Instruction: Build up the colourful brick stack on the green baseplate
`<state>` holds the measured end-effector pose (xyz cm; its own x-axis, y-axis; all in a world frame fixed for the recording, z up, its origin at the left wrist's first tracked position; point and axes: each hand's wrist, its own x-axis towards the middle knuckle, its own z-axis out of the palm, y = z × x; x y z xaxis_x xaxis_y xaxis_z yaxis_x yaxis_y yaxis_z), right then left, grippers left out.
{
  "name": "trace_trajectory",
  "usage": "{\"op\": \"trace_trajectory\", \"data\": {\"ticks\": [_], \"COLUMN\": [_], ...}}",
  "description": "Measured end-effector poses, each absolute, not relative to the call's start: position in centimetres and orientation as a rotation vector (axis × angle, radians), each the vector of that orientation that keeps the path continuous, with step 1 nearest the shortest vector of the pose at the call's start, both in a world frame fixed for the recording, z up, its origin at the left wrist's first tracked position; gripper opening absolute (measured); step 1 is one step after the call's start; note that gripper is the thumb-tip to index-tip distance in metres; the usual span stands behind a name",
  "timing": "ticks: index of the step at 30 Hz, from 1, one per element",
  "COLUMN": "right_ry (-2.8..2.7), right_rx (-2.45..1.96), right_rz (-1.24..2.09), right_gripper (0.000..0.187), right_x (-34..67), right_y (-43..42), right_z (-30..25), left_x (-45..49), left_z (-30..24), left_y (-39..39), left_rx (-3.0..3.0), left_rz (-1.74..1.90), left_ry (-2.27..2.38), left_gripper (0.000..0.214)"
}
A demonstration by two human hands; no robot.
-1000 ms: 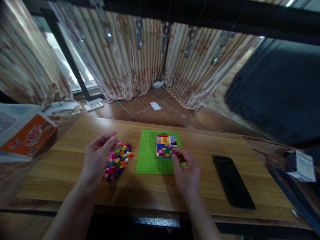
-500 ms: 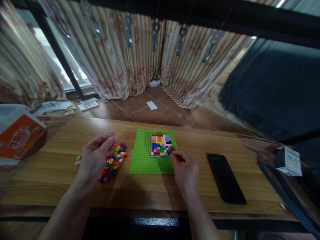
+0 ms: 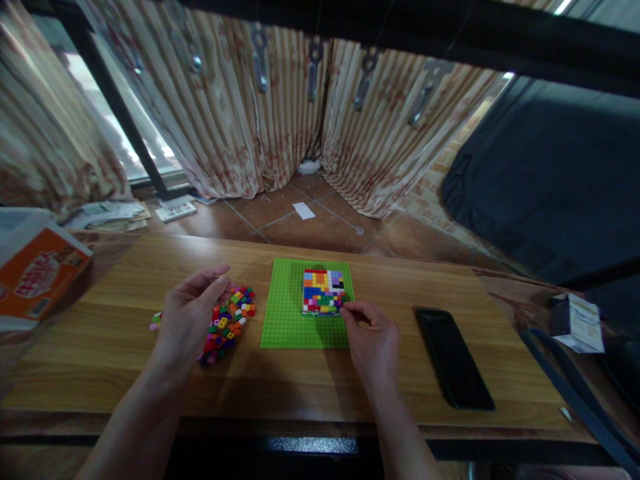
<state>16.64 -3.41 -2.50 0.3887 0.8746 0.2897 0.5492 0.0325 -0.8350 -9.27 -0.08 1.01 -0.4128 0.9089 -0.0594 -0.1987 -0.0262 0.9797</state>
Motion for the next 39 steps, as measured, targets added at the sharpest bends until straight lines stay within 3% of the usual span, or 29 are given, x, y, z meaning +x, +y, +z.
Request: {"op": "trace_trajectory", "data": {"ticks": [10,20,26,34,39], "right_ry": [-1.400,-1.167,-0.905,-1.423,-1.805], "right_rx": [-1.632,-1.499,-1.450,-1.289,-1.153], "right_rz": [0.325,0.544,0.343,0.371,0.510], "right_gripper": [0.019,0.019,0.012,0.009,0.017], "right_x": [16.4,16.8,16.3,11.0,7.2], "right_y": [-3.5,-3.0,-2.9,-4.9,-6.0], "right_z": [-2.6,-3.2,-1.6,-1.7,-2.4], "left_x": [-8.8,-8.9,-9.1,-9.6,-10.0], "left_z": [1.2,1.2,1.3,1.4,1.4], "left_y": [-0.2,-0.3,-0.2,-0.4,-0.5], "left_rx": [0.800,0.823,0.774,0.757,0.759], "left_rz": [1.563,1.555,1.597,1.618,1.631], "left_ry": [1.369,1.380,1.338,1.348,1.341], "left_gripper": [0.032,0.029,0.026,0.025,0.024]}}
